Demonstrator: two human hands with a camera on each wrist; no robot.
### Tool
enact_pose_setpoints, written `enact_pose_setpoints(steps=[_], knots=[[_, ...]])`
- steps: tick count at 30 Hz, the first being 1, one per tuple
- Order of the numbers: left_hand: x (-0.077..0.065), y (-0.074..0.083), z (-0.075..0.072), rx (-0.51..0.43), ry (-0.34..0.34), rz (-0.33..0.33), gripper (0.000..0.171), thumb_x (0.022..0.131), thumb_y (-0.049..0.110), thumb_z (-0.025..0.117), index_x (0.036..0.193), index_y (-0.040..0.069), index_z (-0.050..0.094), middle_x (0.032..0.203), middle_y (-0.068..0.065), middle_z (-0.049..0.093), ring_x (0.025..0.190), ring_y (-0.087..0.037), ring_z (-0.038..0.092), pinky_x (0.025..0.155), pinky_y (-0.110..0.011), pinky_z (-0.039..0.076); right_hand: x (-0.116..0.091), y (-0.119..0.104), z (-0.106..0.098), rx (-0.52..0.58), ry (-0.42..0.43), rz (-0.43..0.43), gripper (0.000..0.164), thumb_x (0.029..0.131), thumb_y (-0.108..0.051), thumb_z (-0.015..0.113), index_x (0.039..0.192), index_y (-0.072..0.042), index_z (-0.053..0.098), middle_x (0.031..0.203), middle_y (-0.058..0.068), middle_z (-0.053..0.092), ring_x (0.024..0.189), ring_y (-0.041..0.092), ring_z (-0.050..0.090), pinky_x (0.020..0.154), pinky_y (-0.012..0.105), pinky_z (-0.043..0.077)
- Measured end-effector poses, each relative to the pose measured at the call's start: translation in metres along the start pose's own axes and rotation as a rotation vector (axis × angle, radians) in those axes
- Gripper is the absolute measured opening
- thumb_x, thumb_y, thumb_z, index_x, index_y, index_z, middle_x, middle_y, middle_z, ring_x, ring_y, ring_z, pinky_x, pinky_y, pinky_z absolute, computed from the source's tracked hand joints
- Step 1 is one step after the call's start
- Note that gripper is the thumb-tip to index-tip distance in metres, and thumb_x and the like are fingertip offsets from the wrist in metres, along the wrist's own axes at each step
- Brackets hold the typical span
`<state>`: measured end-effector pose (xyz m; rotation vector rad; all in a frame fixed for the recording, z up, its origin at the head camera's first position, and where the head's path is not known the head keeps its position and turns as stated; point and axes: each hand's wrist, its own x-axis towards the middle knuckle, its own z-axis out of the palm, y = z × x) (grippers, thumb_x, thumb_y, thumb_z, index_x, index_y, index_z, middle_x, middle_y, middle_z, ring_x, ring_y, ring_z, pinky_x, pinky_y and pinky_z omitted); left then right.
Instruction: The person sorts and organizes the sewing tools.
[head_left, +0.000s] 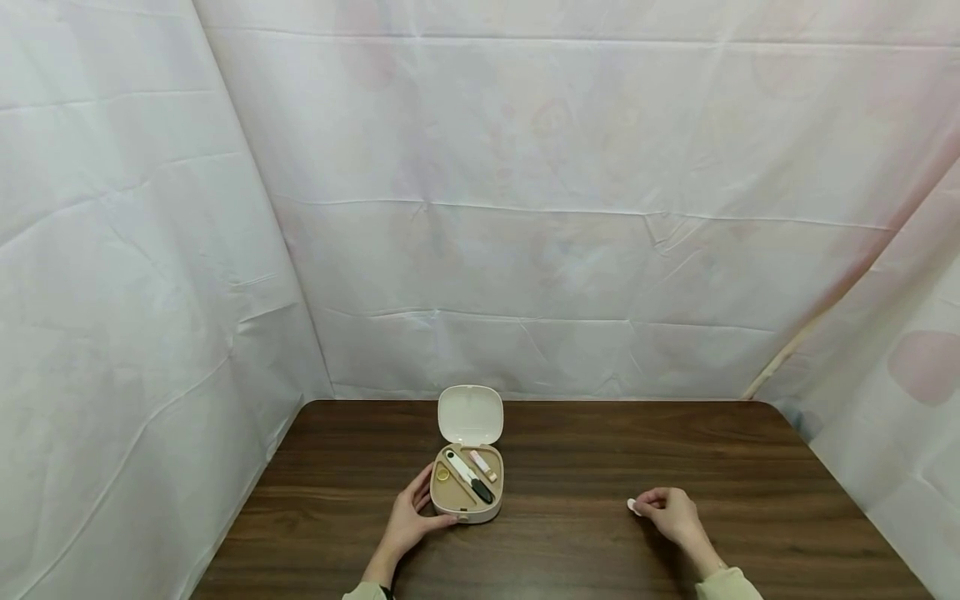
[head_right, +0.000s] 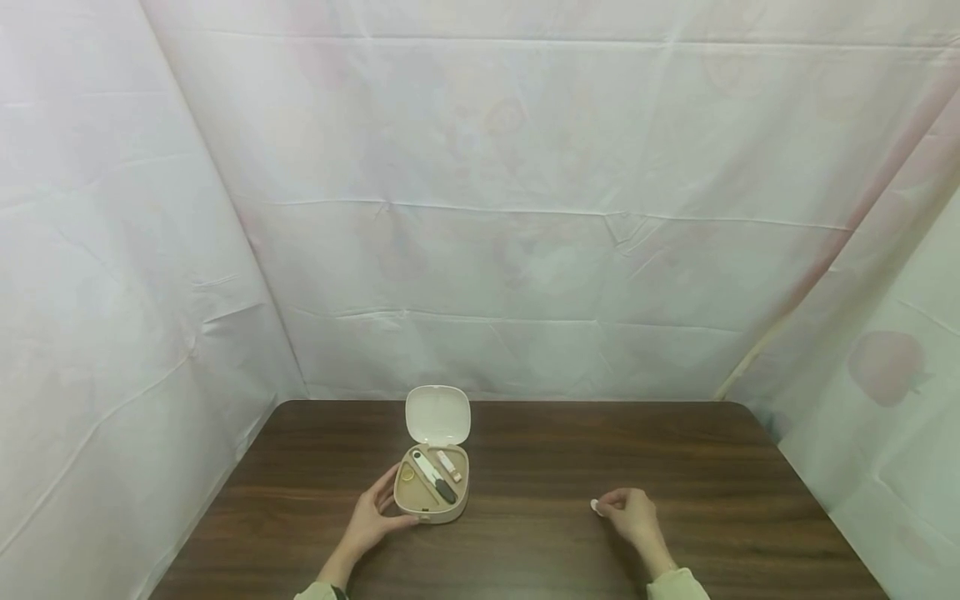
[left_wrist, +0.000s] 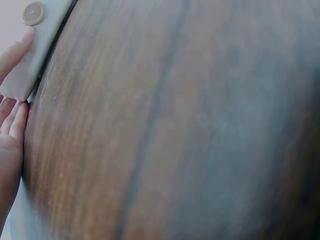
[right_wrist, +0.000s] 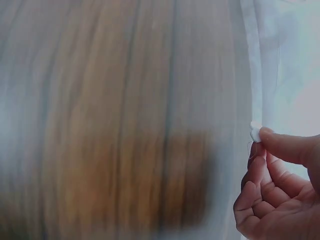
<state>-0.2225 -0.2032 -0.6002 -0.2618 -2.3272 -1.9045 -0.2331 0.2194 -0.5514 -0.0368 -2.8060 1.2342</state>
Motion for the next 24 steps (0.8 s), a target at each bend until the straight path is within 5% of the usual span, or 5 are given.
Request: enact_pose_setpoints(steps=[15, 24], knots=[[-0.004, 0.021, 0.000, -0.015, -0.011, 0.024, 0.093, 0.060, 0.009, 0.081, 0.136, -0.004, 0.029, 0.136, -0.026, 0.029, 0.120, -0.039, 0.034, 0.093, -0.040, 0.039, -0.003, -0.036, 0.027, 0.131, -0.081, -0.041, 0.006, 0.074, -0.005, 0.069, 0.070, -0.004, 0.065, 0.062, 0.000, 0.059, 0.054, 0.010, 0.049, 0.046, 0.021, 0.041], [-0.002, 0.005, 0.000, 0.016, -0.012, 0.019, 0.094, 0.061, 0.016, 0.081, 0.138, 0.002, 0.029, 0.138, -0.021, 0.030, 0.121, -0.034, 0.035, 0.094, -0.035, 0.040, -0.003, -0.058, 0.041, 0.163, -0.116, -0.107, 0.008, 0.072, -0.008, 0.071, 0.070, -0.003, 0.065, 0.062, 0.001, 0.059, 0.054, 0.008, 0.048, 0.047, 0.019, 0.039]])
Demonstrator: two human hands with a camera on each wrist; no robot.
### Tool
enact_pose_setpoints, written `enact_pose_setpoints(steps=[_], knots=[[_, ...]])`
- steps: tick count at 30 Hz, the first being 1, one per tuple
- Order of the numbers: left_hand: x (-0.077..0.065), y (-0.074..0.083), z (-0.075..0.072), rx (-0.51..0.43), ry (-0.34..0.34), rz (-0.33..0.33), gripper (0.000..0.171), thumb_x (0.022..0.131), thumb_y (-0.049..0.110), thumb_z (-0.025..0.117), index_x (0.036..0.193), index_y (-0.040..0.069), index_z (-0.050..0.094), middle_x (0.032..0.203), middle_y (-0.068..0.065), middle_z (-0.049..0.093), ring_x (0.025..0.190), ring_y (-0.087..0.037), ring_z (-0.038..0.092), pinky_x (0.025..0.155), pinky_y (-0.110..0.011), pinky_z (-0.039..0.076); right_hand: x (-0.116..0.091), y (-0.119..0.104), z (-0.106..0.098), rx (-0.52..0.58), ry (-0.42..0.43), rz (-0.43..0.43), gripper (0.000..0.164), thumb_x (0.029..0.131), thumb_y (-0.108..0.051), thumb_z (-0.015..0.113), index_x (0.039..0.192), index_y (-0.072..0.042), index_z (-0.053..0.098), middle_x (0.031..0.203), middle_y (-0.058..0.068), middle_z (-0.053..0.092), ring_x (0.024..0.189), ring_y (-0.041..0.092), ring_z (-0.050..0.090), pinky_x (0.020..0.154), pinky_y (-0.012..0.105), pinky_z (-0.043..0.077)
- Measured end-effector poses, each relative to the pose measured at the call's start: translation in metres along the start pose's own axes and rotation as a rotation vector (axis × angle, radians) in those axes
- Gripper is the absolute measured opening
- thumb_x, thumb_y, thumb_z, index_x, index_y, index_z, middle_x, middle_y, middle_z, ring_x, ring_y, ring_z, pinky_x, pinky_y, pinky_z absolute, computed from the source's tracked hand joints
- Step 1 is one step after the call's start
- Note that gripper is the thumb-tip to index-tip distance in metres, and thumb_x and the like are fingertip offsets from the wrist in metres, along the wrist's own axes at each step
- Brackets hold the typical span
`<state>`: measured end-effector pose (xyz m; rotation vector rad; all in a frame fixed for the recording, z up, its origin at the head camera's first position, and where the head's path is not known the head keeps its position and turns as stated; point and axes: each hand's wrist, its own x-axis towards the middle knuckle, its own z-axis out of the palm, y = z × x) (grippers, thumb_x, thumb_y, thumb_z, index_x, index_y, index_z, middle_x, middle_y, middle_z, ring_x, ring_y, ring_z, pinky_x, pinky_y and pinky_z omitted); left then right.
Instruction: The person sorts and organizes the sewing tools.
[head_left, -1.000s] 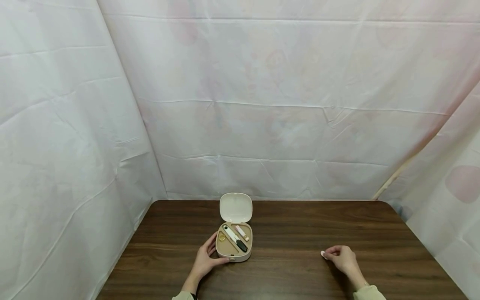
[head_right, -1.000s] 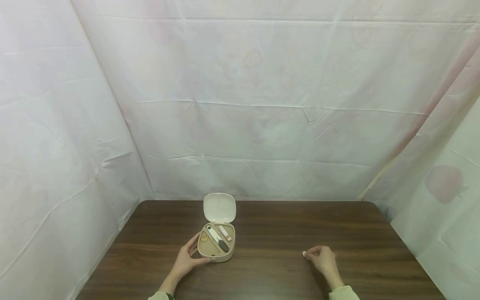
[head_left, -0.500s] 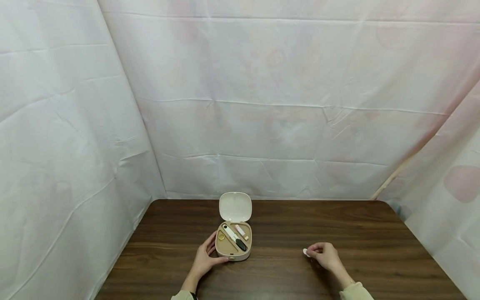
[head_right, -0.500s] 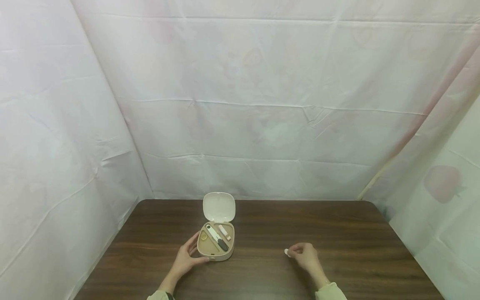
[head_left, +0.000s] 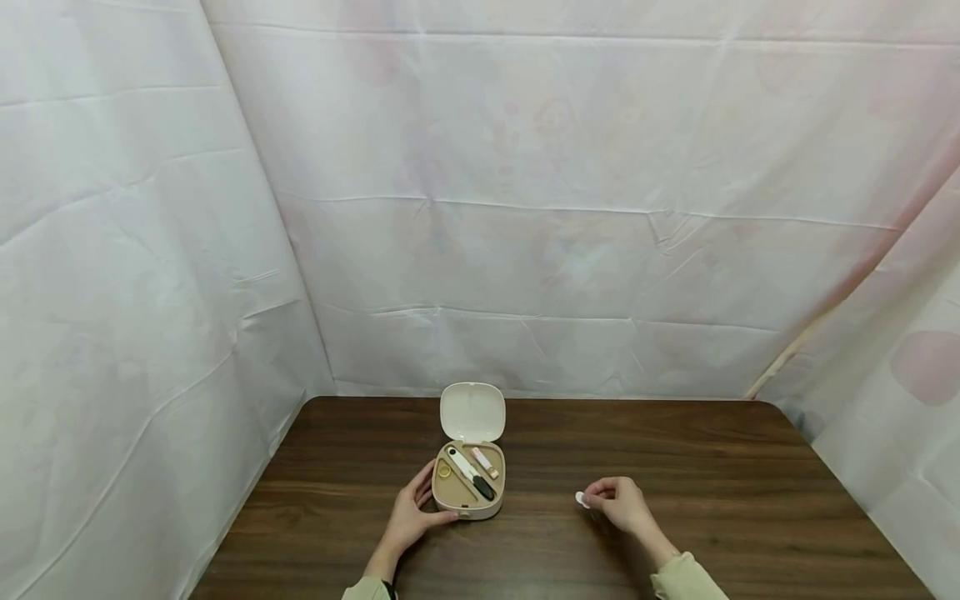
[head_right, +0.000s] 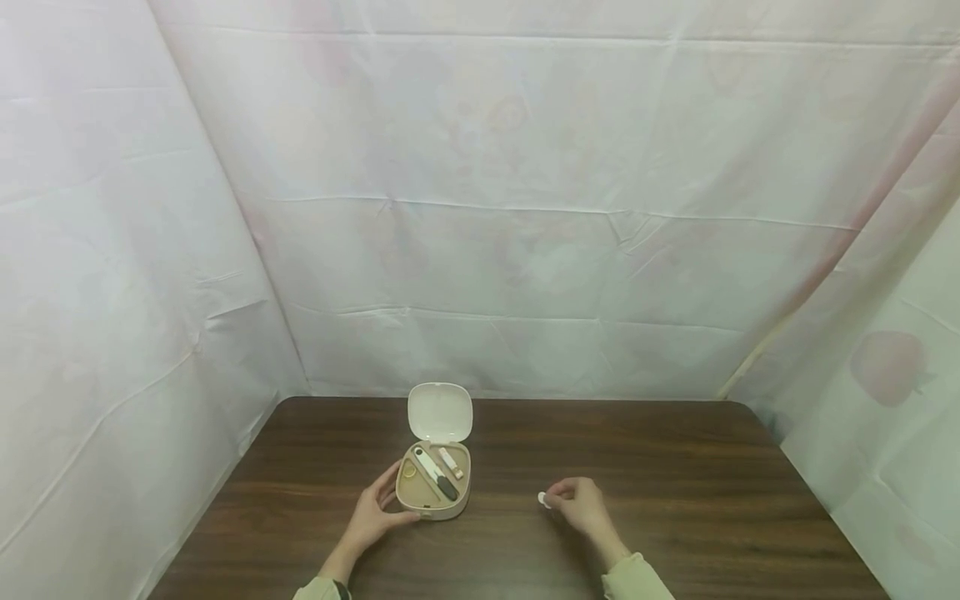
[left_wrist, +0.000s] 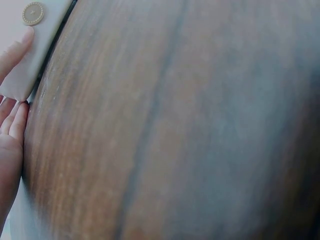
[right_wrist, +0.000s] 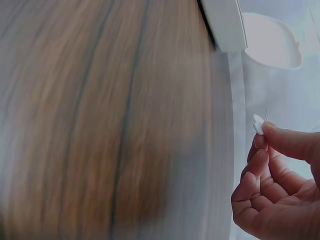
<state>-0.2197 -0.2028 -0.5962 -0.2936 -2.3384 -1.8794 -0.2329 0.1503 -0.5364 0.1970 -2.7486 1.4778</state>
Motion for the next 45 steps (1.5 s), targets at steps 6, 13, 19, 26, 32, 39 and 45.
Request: enact_pose_setpoints(steps=[6, 13, 19, 26, 32, 39, 45], knots=[[-0.002, 0.014, 0.000, -0.023, -0.002, 0.008, 0.093, 0.061, 0.011, 0.081, 0.136, -0.002, 0.029, 0.137, -0.024, 0.030, 0.121, -0.037, 0.034, 0.094, -0.039, 0.039, 0.006, -0.013, 0.014, 0.040, -0.023, -0.046, 0.008, 0.072, -0.006, 0.071, 0.070, -0.002, 0.065, 0.061, 0.002, 0.059, 0.054, 0.008, 0.048, 0.047, 0.019, 0.039], [-0.007, 0.033, 0.001, -0.023, -0.015, -0.008, 0.091, 0.062, 0.007, 0.080, 0.136, -0.006, 0.027, 0.136, -0.027, 0.029, 0.120, -0.040, 0.033, 0.095, -0.046, 0.036, 0.011, -0.030, 0.029, 0.089, -0.069, -0.120, 0.008, 0.072, -0.004, 0.070, 0.070, 0.001, 0.065, 0.060, 0.004, 0.059, 0.051, 0.005, 0.046, 0.044, 0.017, 0.038], [-0.007, 0.034, 0.001, -0.029, -0.012, -0.010, 0.091, 0.062, 0.006, 0.080, 0.135, -0.006, 0.028, 0.136, -0.027, 0.028, 0.121, -0.040, 0.032, 0.095, -0.046, 0.035, 0.017, -0.045, 0.043, 0.115, -0.113, -0.155, 0.008, 0.074, -0.004, 0.069, 0.070, 0.002, 0.065, 0.061, 0.004, 0.059, 0.052, 0.008, 0.048, 0.044, 0.018, 0.039], [-0.006, 0.030, 0.001, -0.033, -0.009, -0.010, 0.091, 0.062, 0.006, 0.080, 0.136, -0.005, 0.028, 0.136, -0.027, 0.028, 0.121, -0.040, 0.033, 0.095, -0.044, 0.036, 0.025, -0.063, 0.058, 0.124, -0.140, -0.186, 0.008, 0.073, -0.003, 0.070, 0.070, 0.003, 0.065, 0.062, 0.005, 0.060, 0.054, 0.008, 0.049, 0.046, 0.019, 0.041], [-0.006, 0.030, 0.001, -0.030, -0.009, -0.013, 0.091, 0.062, 0.006, 0.080, 0.136, -0.005, 0.028, 0.137, -0.027, 0.028, 0.121, -0.040, 0.032, 0.095, -0.045, 0.036, 0.032, -0.076, 0.070, 0.149, -0.185, -0.196, 0.007, 0.074, -0.002, 0.068, 0.072, 0.004, 0.065, 0.062, 0.007, 0.060, 0.052, 0.005, 0.048, 0.046, 0.019, 0.042], [-0.006, 0.029, 0.001, -0.035, -0.004, -0.005, 0.091, 0.062, 0.005, 0.080, 0.135, -0.006, 0.028, 0.136, -0.027, 0.029, 0.121, -0.040, 0.033, 0.095, -0.044, 0.036, 0.040, -0.088, 0.085, 0.130, -0.215, -0.199, 0.009, 0.074, -0.004, 0.069, 0.071, 0.003, 0.065, 0.062, 0.004, 0.060, 0.053, 0.004, 0.047, 0.047, 0.020, 0.042], [-0.007, 0.029, 0.002, -0.028, -0.007, -0.003, 0.090, 0.062, 0.006, 0.080, 0.135, -0.007, 0.028, 0.136, -0.027, 0.029, 0.120, -0.039, 0.033, 0.095, -0.043, 0.037, 0.044, -0.092, 0.100, 0.127, -0.239, -0.205, 0.006, 0.073, -0.002, 0.070, 0.072, 0.003, 0.067, 0.063, 0.005, 0.062, 0.053, 0.004, 0.049, 0.046, 0.019, 0.044]])
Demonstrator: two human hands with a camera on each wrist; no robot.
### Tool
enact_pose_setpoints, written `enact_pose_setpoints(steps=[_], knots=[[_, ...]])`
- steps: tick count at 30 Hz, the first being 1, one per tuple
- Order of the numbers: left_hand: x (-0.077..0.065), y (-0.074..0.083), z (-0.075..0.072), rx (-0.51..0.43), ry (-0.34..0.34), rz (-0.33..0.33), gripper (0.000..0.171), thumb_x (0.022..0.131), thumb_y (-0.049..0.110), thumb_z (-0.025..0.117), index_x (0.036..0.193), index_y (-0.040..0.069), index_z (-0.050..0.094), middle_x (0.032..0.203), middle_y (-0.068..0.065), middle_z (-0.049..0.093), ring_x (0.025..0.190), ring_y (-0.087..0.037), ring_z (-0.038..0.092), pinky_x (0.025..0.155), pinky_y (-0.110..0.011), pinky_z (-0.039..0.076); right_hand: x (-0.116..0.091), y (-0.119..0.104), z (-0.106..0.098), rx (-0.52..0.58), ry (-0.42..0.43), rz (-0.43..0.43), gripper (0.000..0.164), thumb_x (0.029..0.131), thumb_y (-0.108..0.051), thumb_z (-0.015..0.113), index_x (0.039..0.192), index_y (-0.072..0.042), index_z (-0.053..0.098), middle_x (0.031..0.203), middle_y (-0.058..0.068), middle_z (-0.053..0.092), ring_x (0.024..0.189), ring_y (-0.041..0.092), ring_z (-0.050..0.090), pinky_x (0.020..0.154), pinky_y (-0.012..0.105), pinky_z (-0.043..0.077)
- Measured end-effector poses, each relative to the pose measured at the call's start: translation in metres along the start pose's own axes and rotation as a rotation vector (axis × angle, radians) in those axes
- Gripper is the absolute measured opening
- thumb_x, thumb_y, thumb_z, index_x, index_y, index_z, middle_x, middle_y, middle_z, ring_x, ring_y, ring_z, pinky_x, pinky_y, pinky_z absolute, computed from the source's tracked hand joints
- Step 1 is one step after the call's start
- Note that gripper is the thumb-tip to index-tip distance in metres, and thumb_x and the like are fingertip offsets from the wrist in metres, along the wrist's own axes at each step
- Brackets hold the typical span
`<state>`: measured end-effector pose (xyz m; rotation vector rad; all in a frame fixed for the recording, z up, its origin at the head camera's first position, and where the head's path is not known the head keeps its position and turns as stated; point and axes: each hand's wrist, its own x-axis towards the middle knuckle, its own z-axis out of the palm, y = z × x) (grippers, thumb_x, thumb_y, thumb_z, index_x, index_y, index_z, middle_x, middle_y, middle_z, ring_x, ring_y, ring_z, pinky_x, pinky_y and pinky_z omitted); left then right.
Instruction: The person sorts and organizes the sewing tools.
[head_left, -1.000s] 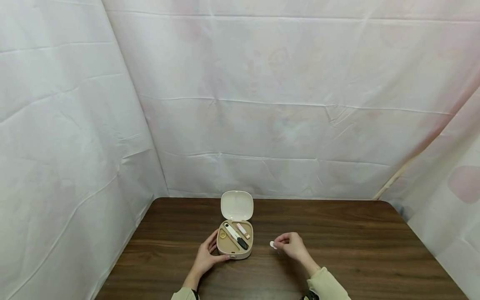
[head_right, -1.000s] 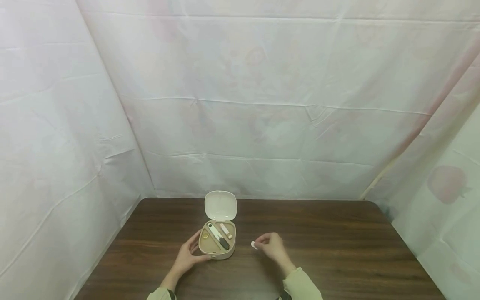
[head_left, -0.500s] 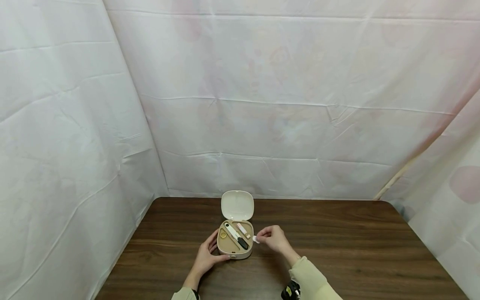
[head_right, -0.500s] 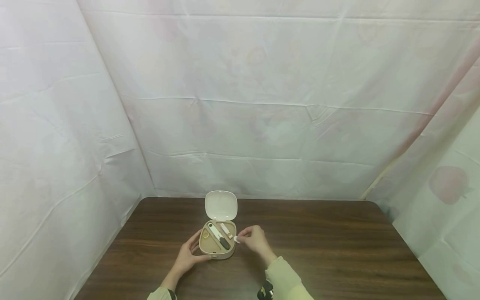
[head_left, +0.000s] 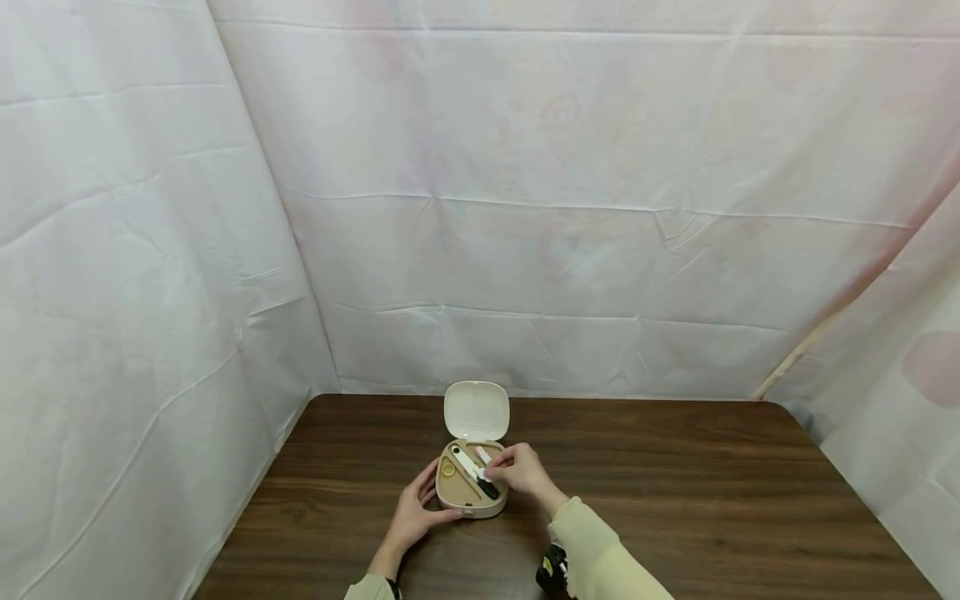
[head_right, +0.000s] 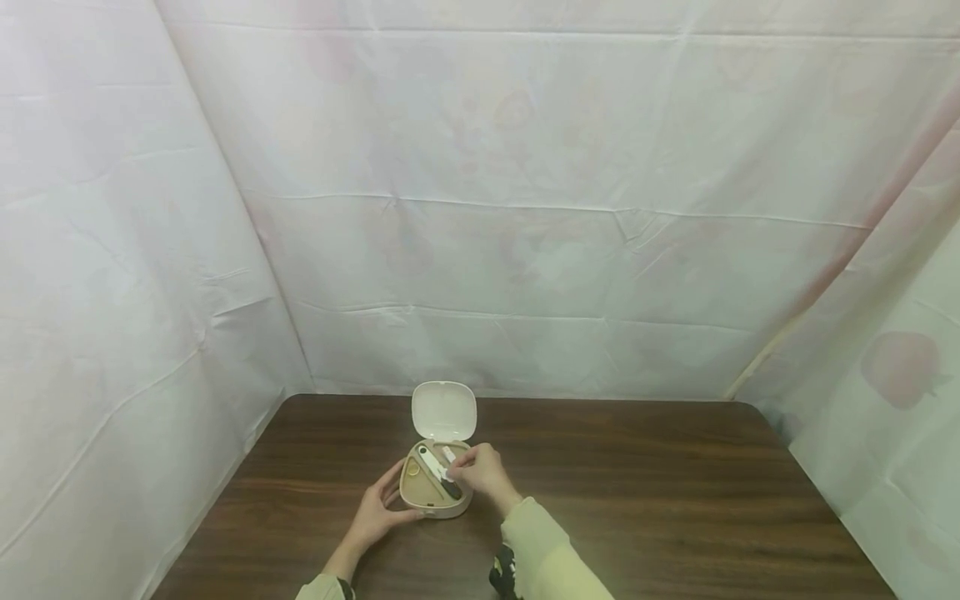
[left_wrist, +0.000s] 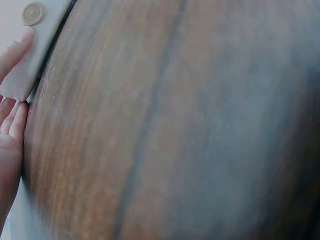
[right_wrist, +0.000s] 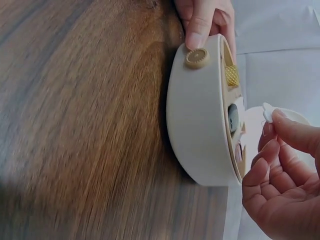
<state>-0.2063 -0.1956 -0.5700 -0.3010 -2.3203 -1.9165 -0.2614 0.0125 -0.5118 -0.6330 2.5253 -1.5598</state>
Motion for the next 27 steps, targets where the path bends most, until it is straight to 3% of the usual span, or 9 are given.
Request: enact_pose_setpoints(steps=[7, 17, 21, 27], knots=[[-0.001, 0.002, 0.000, -0.012, -0.013, -0.009, 0.090, 0.063, 0.006, 0.079, 0.136, -0.006, 0.027, 0.137, -0.027, 0.028, 0.121, -0.040, 0.032, 0.095, -0.043, 0.036, 0.007, -0.005, 0.015, -0.026, -0.015, 0.038, 0.008, 0.072, -0.005, 0.071, 0.069, 0.000, 0.067, 0.059, 0.000, 0.061, 0.051, 0.004, 0.049, 0.044, 0.019, 0.044], [-0.002, 0.003, -0.003, 0.005, -0.015, 0.008, 0.089, 0.064, 0.004, 0.079, 0.135, -0.008, 0.026, 0.135, -0.029, 0.029, 0.120, -0.040, 0.034, 0.095, -0.042, 0.037, 0.016, -0.016, 0.032, -0.087, -0.035, -0.007, 0.009, 0.070, -0.006, 0.073, 0.066, -0.003, 0.067, 0.059, -0.003, 0.058, 0.052, 0.002, 0.047, 0.046, 0.017, 0.042], [-0.001, -0.004, -0.003, 0.001, -0.011, 0.026, 0.091, 0.062, 0.006, 0.080, 0.135, -0.008, 0.027, 0.135, -0.028, 0.029, 0.119, -0.040, 0.035, 0.093, -0.040, 0.040, 0.018, -0.018, 0.038, -0.123, -0.020, -0.051, 0.009, 0.068, -0.006, 0.075, 0.064, -0.004, 0.067, 0.056, -0.003, 0.059, 0.049, 0.001, 0.046, 0.044, 0.016, 0.041], [0.003, -0.027, -0.004, 0.005, -0.010, 0.040, 0.093, 0.061, 0.009, 0.080, 0.137, -0.001, 0.028, 0.137, -0.023, 0.030, 0.120, -0.035, 0.036, 0.093, -0.029, 0.042, 0.019, -0.018, 0.043, -0.193, -0.004, -0.074, 0.011, 0.067, -0.010, 0.077, 0.061, -0.010, 0.068, 0.053, -0.007, 0.058, 0.048, -0.001, 0.046, 0.043, 0.015, 0.040]])
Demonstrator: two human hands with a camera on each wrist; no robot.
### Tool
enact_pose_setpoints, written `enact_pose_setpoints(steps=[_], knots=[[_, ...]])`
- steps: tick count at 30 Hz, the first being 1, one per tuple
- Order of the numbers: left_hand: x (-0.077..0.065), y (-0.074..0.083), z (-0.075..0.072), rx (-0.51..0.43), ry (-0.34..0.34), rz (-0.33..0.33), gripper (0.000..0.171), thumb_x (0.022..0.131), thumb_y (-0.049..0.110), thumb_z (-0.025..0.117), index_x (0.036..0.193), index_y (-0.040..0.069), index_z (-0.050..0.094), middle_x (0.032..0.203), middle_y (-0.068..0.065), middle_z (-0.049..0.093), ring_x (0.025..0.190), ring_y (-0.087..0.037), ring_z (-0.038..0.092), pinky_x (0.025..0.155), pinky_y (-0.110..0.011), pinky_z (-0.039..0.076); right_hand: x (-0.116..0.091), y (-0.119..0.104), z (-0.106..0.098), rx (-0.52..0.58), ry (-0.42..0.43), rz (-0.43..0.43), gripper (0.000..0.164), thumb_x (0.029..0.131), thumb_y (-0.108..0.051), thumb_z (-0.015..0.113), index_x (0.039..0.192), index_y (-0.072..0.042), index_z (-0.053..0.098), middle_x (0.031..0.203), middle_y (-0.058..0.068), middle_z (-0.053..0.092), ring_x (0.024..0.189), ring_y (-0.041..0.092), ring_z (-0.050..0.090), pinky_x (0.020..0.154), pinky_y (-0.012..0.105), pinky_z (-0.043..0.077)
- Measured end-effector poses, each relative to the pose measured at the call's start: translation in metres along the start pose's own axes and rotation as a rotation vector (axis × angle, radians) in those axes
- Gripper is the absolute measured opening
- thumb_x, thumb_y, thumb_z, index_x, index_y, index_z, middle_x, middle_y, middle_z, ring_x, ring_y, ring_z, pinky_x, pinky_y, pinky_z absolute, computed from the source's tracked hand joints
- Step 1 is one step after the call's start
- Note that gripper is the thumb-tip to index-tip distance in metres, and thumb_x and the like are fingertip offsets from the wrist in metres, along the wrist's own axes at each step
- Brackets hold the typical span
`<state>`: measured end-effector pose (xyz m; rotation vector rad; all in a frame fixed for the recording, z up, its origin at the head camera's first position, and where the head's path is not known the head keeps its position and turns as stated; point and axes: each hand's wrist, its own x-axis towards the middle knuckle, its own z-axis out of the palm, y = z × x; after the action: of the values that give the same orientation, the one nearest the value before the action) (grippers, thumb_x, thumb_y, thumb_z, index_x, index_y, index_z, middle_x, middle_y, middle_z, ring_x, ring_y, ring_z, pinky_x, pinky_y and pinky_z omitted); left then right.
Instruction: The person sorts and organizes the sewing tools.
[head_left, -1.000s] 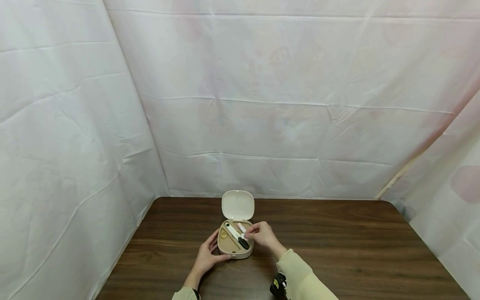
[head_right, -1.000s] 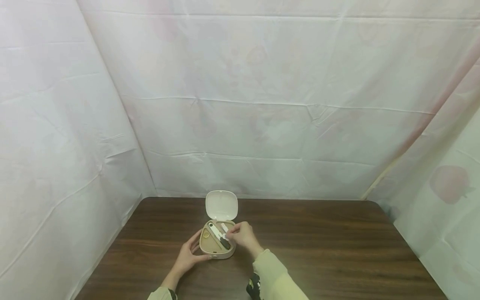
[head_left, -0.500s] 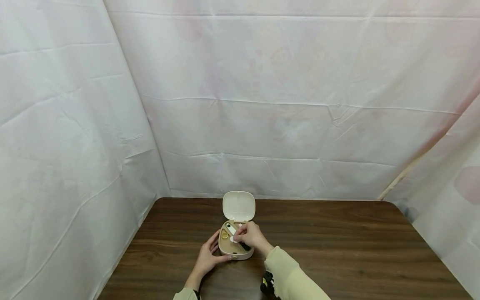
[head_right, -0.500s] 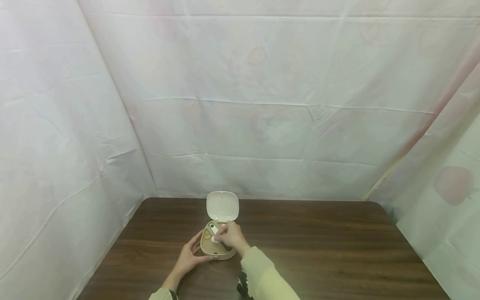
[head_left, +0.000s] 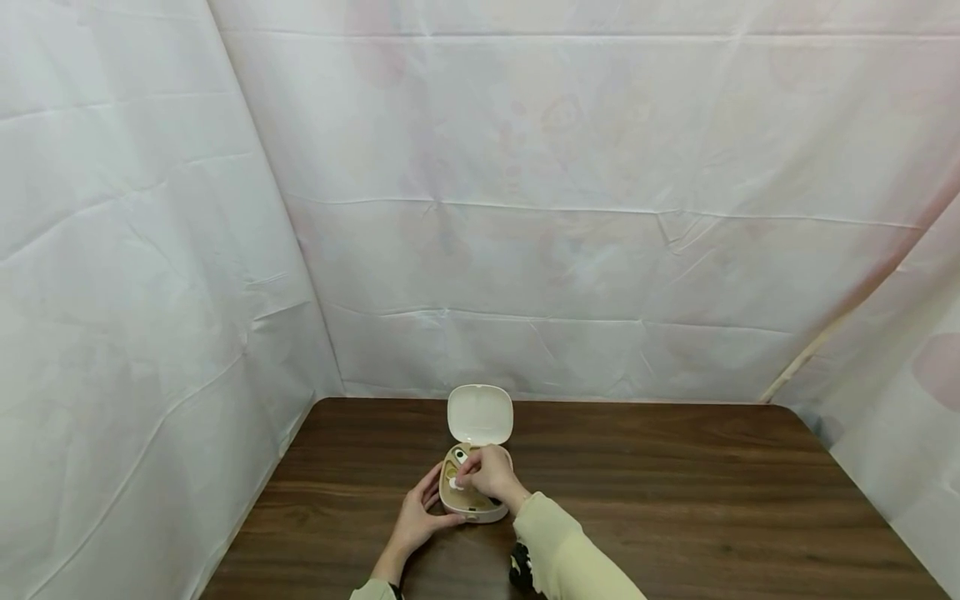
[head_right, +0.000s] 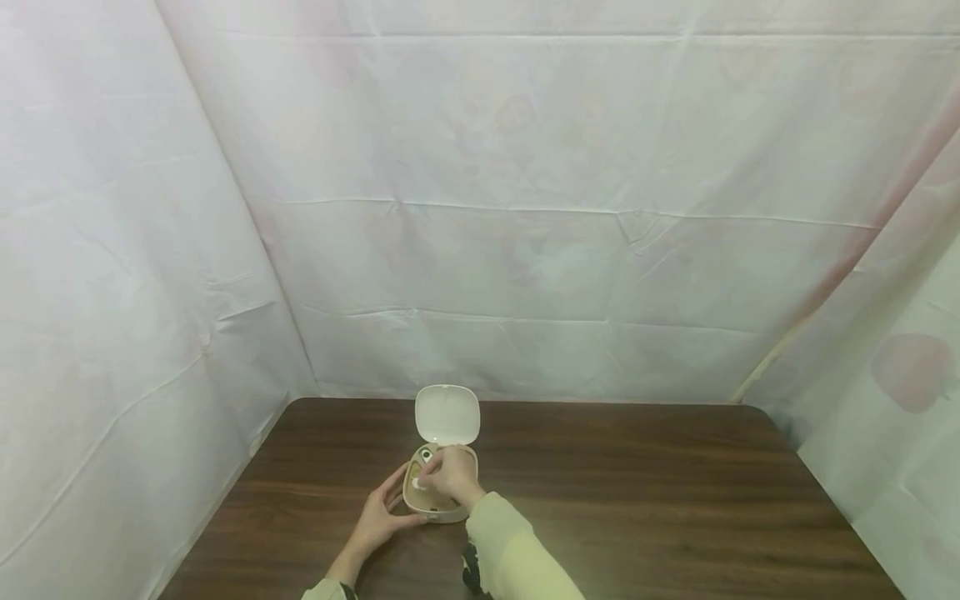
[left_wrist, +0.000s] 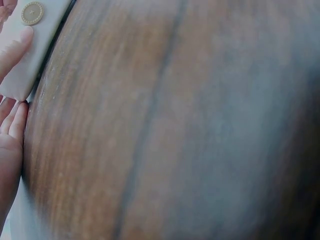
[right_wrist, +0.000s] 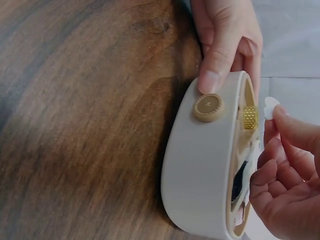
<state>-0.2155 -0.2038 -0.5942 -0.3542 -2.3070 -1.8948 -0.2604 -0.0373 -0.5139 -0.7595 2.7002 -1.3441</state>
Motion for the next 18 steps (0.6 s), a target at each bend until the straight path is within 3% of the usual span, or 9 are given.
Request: enact_pose_setpoints(steps=[3, 10, 14, 18], knots=[[0.001, -0.007, 0.000, 0.001, 0.008, -0.004, 0.093, 0.060, 0.012, 0.081, 0.137, 0.003, 0.030, 0.138, -0.020, 0.031, 0.120, -0.032, 0.037, 0.092, -0.025, 0.041, 0.000, 0.001, 0.002, 0.014, -0.016, 0.015, 0.011, 0.067, -0.009, 0.077, 0.061, -0.010, 0.067, 0.053, -0.006, 0.058, 0.048, 0.000, 0.046, 0.043, 0.016, 0.040], [0.001, -0.006, -0.001, 0.005, 0.002, 0.028, 0.093, 0.061, 0.010, 0.081, 0.137, -0.001, 0.029, 0.136, -0.024, 0.031, 0.119, -0.037, 0.036, 0.092, -0.028, 0.042, -0.001, 0.002, 0.003, 0.031, -0.034, 0.026, 0.010, 0.067, -0.008, 0.077, 0.062, -0.008, 0.068, 0.054, -0.003, 0.060, 0.048, 0.000, 0.045, 0.042, 0.015, 0.039], [-0.001, 0.008, 0.000, -0.022, -0.004, 0.006, 0.092, 0.062, 0.006, 0.080, 0.136, -0.005, 0.027, 0.136, -0.027, 0.029, 0.120, -0.039, 0.035, 0.094, -0.036, 0.040, -0.001, 0.001, 0.001, 0.047, -0.028, 0.023, 0.009, 0.066, -0.005, 0.077, 0.062, -0.006, 0.068, 0.056, -0.001, 0.061, 0.048, 0.000, 0.046, 0.042, 0.015, 0.040], [-0.002, 0.019, 0.001, -0.029, -0.009, -0.021, 0.092, 0.062, 0.005, 0.080, 0.136, -0.007, 0.026, 0.136, -0.026, 0.029, 0.121, -0.038, 0.034, 0.095, -0.036, 0.039, -0.002, 0.001, -0.003, 0.055, -0.014, 0.007, 0.008, 0.066, -0.004, 0.076, 0.064, -0.004, 0.069, 0.059, 0.003, 0.063, 0.049, 0.000, 0.046, 0.043, 0.016, 0.041]])
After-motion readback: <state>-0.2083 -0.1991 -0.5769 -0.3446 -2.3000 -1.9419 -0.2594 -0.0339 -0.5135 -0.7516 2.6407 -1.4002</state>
